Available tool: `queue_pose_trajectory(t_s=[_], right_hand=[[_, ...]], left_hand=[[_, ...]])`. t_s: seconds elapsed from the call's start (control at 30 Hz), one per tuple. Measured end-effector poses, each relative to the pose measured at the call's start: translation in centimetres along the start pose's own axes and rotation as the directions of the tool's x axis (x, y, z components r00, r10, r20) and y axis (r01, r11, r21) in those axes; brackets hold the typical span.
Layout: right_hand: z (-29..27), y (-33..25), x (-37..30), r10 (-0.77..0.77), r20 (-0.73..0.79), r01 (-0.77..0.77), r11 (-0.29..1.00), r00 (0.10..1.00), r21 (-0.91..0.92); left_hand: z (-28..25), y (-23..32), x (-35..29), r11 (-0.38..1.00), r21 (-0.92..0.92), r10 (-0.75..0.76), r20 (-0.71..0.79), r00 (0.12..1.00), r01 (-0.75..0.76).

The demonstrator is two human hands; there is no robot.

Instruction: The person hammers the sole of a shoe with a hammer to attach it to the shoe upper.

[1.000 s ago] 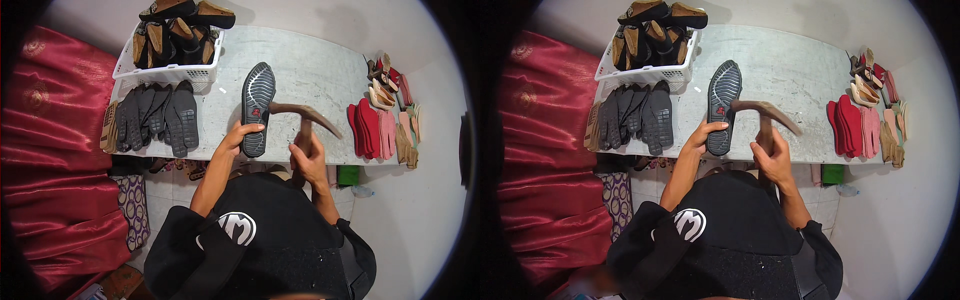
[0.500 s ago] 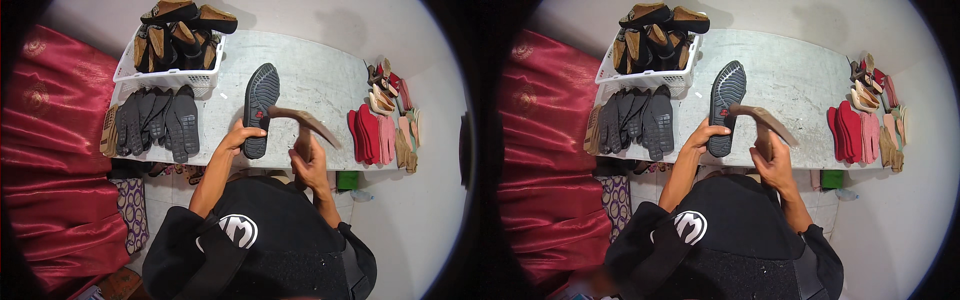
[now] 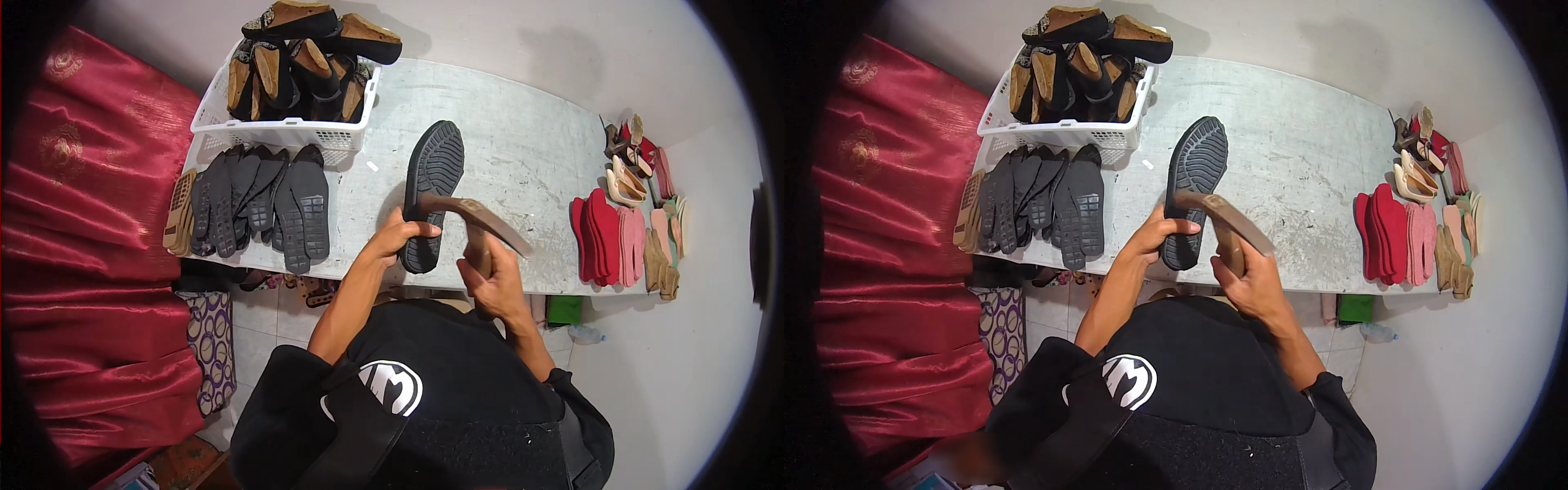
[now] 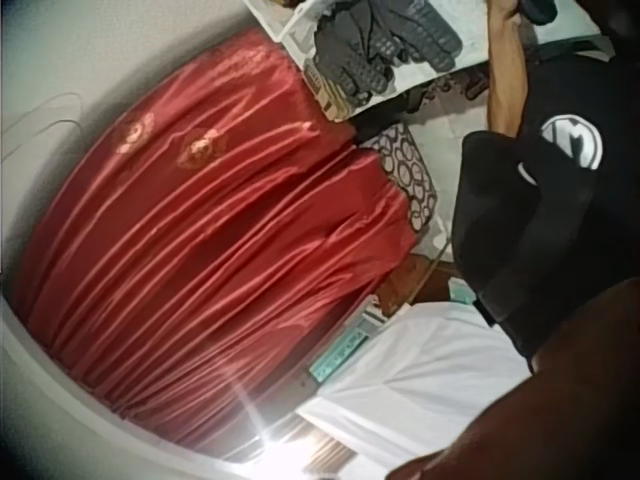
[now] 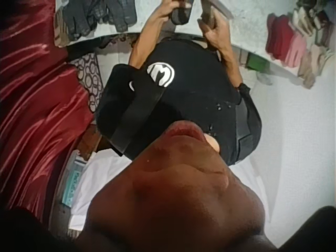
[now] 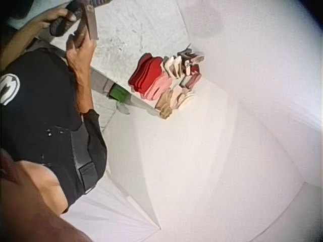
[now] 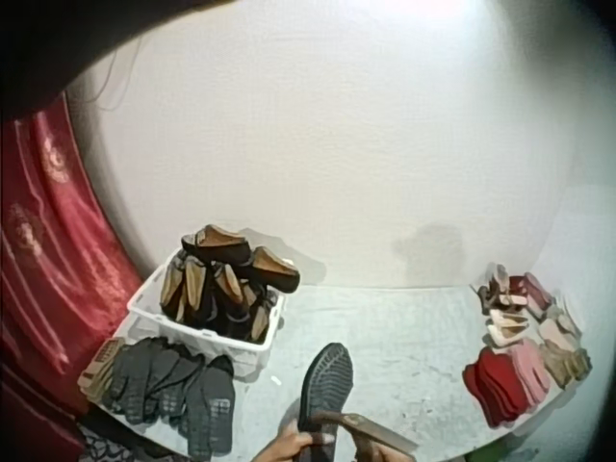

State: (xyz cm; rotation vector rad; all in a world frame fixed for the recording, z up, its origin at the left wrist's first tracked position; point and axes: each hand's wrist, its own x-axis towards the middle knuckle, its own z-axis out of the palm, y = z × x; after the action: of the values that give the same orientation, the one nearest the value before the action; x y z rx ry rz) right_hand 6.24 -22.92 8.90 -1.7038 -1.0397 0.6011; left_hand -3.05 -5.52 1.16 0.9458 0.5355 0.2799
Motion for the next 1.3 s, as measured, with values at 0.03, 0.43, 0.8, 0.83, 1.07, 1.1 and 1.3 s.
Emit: queue_pose_trajectory(t_s=[0.03, 0.43, 0.8, 0.83, 1.07, 1.1, 1.3], right_hand=[[0.3, 0.0, 0.3, -0.004, 0.015, 0.004, 1.0, 1.0, -0.017], [-1.3, -0.7, -0.7, 0.362, 0.034, -0.359, 0.902, 0.932, 0.24], [-1.1, 0.2, -1.4, 0.098, 0.012, -0.096, 0.989, 0.995, -0.116], [-1.1, 0.1, -1.3, 0.095, 0.011, -0.093, 0.989, 0.995, -0.116], [-1.3, -1.5, -0.7, -0.088, 0.044, 0.093, 0.986, 0.995, -0.136], [-1.4, -1.1, -0.7, -0.088, 0.046, 0.093, 0.988, 0.995, -0.123], [-1.8, 1.0, -0.6, -0.047, -0.01, 0.044, 0.986, 0.999, -0.159]], left_hand=[[-0.1, 0.0, -0.1, 1.0, 0.002, -0.021, 0.03, 0.999, 0.021], [-2.0, -0.5, -0.6, 0.992, -0.095, -0.079, 0.071, 0.994, 0.086], [-1.3, -1.6, -0.9, 0.972, -0.236, 0.02, 0.109, 0.994, 0.007], [-1.2, -1.6, -0.8, 0.972, -0.234, 0.022, 0.11, 0.994, 0.004], [-0.1, -0.1, -0.4, 0.833, -0.549, 0.016, 0.134, 0.991, 0.06], [-0.1, -0.1, -0.1, 0.875, -0.481, 0.003, 0.1, 0.995, 0.046], [0.7, 0.4, 0.8, 0.963, -0.268, -0.001, 0.008, 1.0, 0.003]])
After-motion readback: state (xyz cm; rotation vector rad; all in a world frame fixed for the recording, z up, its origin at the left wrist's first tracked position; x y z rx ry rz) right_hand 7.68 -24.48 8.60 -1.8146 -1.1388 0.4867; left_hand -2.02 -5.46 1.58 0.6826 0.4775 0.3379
